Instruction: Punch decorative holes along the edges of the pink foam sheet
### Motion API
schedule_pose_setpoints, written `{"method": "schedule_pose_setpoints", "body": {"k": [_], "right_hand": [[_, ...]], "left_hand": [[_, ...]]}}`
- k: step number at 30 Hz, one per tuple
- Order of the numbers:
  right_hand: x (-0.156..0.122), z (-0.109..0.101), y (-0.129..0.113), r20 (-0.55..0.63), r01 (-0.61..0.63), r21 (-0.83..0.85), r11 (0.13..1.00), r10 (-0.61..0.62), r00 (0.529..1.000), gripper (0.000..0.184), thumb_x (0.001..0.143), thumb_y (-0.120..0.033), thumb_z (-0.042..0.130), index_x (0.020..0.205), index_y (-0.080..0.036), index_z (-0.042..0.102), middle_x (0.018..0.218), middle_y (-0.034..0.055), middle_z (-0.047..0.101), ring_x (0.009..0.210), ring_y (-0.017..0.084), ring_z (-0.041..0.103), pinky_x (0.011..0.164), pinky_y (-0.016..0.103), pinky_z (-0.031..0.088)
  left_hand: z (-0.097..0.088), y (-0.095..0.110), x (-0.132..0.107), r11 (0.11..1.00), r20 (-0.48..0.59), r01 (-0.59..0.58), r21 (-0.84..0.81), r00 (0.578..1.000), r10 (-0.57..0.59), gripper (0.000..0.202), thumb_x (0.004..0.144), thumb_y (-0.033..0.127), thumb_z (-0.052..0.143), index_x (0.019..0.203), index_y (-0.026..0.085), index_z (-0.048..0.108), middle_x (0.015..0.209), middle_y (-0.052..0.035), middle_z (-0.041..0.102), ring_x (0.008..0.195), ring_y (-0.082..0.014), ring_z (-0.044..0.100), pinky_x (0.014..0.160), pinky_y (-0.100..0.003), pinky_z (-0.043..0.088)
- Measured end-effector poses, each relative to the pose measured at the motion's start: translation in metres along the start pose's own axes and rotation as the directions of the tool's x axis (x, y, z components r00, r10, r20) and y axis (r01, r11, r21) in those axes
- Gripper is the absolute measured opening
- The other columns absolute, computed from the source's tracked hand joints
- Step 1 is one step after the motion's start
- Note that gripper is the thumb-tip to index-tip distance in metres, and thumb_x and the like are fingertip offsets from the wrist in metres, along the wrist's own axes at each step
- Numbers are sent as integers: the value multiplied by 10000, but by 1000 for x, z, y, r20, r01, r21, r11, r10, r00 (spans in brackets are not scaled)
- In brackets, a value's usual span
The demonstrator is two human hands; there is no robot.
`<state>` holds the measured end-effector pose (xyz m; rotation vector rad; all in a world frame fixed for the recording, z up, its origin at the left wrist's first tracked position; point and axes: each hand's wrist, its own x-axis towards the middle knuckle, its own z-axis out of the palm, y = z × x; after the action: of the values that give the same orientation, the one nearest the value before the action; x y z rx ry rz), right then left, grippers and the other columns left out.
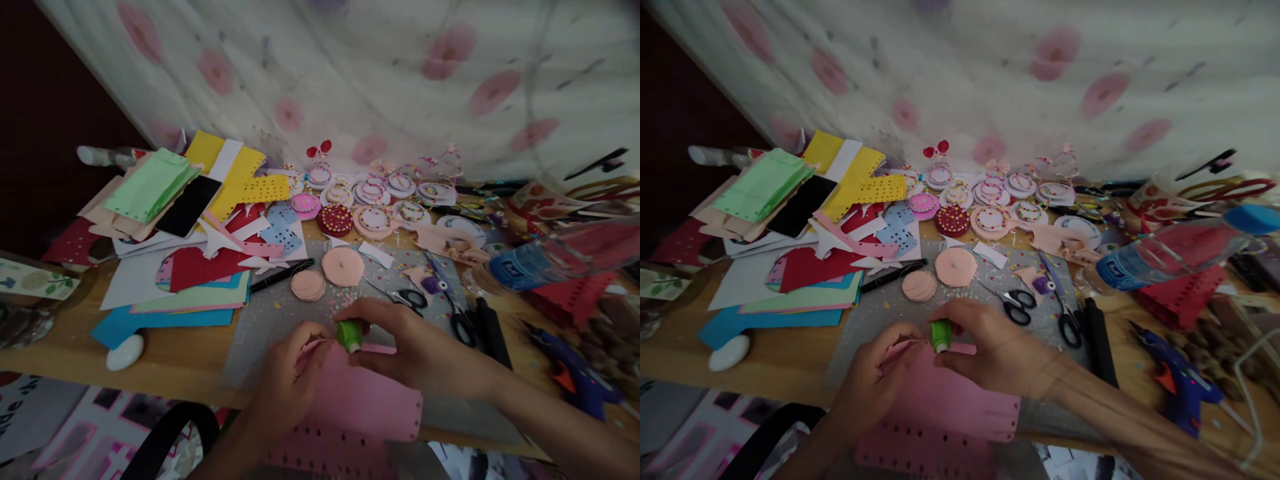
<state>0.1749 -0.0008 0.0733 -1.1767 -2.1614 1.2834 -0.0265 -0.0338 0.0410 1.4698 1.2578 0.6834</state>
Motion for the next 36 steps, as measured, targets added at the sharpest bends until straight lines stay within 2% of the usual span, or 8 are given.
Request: {"method": "schedule_pose_setpoints", "body": {"k": [4,8,12,16,21,28,32,36], "right_hand": [[0,1,2,2,0,-45,999,0,1000,305,805,-214,687,1090,-196,580,939,33,639,854,170,579,770,293,460],[0,1,1,72,-22,-76,997,28,997,281,787,-206,692,1054,-197,607,986,44,644,911,187,584,811,318,458],[1,1,1,111,-150,4,989,148,983,288,761,-225,696,1039,-200,622,947,28,657,870,183,596,781,311,472],[4,3,7,140,-252,115,961,236,962,386,715,-256,722,1081,-190,620,917,21,661,839,181,600,762,304,477],[9,6,11,198,-340,98,935,316,928,251,672,-247,724,904,-171,663,813,-1,649,790,182,586,720,292,464],[15,3,7,245,-343,17,939,328,912,159,673,-226,714,796,-166,633,737,-22,611,717,154,554,630,253,427],[18,2,6,278,-340,-54,939,341,898,142,671,-198,705,796,-162,649,725,-16,622,720,157,558,636,253,425],[18,6,8,219,-283,-106,953,300,928,137,677,-178,701,803,-158,650,745,3,646,722,166,571,645,263,430]], "left_hand": [[1,0,-1,1000,-22,-20,7,1000,21,157,917,288,477,904,200,607,828,-12,665,804,-162,621,691,-222,454],[2,-2,0,1000,-19,-20,-10,1000,19,147,920,275,479,911,204,607,835,-8,672,801,-155,625,673,-211,455],[3,-4,1,999,-59,-35,-21,998,34,124,912,256,499,901,206,612,815,5,672,778,-139,625,680,-198,460],[5,-4,2,999,-65,-41,-10,997,41,118,900,233,509,886,200,621,805,4,676,769,-136,625,682,-198,462],[7,-6,3,999,-54,-40,-27,998,38,134,898,242,502,889,195,626,817,-9,682,794,-151,635,697,-211,471],[7,-10,8,1000,-44,-3,-1,999,3,116,884,247,521,879,202,628,787,8,680,742,-137,633,654,-197,467],[7,-11,8,1000,-32,9,9,999,-9,111,886,235,521,883,205,627,809,9,690,763,-138,639,666,-194,468],[8,-12,8,999,-40,-2,32,999,3,116,890,228,512,865,202,622,791,14,679,749,-132,628,667,-195,456]]}}
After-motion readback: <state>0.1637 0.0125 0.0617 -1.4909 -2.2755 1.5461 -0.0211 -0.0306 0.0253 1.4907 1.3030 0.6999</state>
